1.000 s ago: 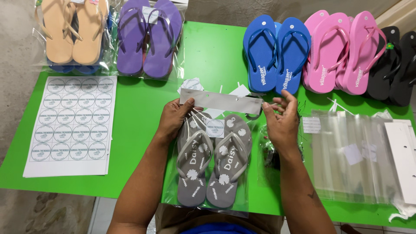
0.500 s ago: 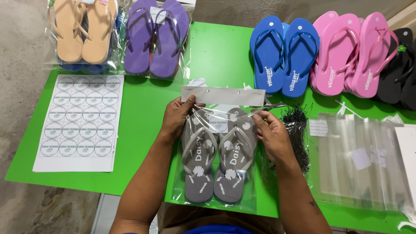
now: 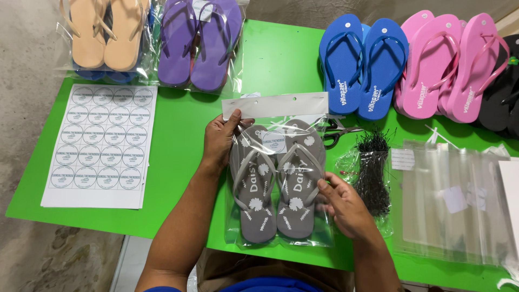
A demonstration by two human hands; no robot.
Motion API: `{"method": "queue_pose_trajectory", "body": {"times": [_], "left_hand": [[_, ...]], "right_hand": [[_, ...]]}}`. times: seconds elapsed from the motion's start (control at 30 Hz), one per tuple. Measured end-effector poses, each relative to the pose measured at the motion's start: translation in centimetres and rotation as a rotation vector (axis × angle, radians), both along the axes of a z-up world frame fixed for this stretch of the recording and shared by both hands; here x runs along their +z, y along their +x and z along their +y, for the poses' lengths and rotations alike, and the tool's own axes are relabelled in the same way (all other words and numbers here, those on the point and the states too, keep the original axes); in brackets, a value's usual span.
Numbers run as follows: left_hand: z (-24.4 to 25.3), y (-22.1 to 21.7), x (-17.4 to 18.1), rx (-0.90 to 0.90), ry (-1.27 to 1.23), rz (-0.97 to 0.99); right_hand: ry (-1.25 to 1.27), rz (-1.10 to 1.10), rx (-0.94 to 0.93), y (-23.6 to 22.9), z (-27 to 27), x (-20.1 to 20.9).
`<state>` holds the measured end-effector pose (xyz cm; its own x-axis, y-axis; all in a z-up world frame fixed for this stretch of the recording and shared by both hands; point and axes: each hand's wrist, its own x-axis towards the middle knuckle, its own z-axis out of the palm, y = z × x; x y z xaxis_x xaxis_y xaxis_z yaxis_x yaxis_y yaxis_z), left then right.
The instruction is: The person secures a pair of gray flip-flops with a zip tie, places them into a clear plastic bag with a cardboard header, and seals the package. They then repeat the process with a pair of blue flip-flops, securing them with a zip tie and preparing them for packaging.
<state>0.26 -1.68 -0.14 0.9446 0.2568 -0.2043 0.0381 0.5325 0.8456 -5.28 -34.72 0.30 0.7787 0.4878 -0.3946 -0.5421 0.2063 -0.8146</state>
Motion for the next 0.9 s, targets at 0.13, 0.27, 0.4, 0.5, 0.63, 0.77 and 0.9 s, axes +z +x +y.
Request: {"method": "queue_pose_trajectory", "body": {"times": [0.13,0.27,0.4,0.5,0.63,0.77,0.9], "left_hand": [[-0.1,-0.1,-0.1,-0.015,-0.002,-0.013],[-0.1,-0.1,-0.3,-0.044,0.020,-0.020],[-0.3,-0.3,0.1,-0.107,0.033,-0.024],[-0.7,-0.4,0.4,-0.174,0.061,0.009],[-1.3,-0.8,0.8,-0.286,0.085,0.029],[-1.9,-0.9,1.0,-0.352,0.105,0.029],[-2.0,-0.8,1.2,-0.343,0.114,0.065]], "right_hand": [[-0.065,0.036,-0.012,-2.0,-1.0,-0.3],[-0.239,0.029,-0.039,-2.2,-1.8,-0.5],[-0.119,-0.078,-0.078,0.3,-1.5,-0.3],[-0.072,-0.144,-0.147,3.5,-1.3,0.5],[0.008,-0.208,-0.174,6.8,-0.2,1.5],[0.060,-0.241,-0.176,8.0,0.9,1.4],[0.083,-0.187,-0.200,7.8,0.8,1.0]]}}
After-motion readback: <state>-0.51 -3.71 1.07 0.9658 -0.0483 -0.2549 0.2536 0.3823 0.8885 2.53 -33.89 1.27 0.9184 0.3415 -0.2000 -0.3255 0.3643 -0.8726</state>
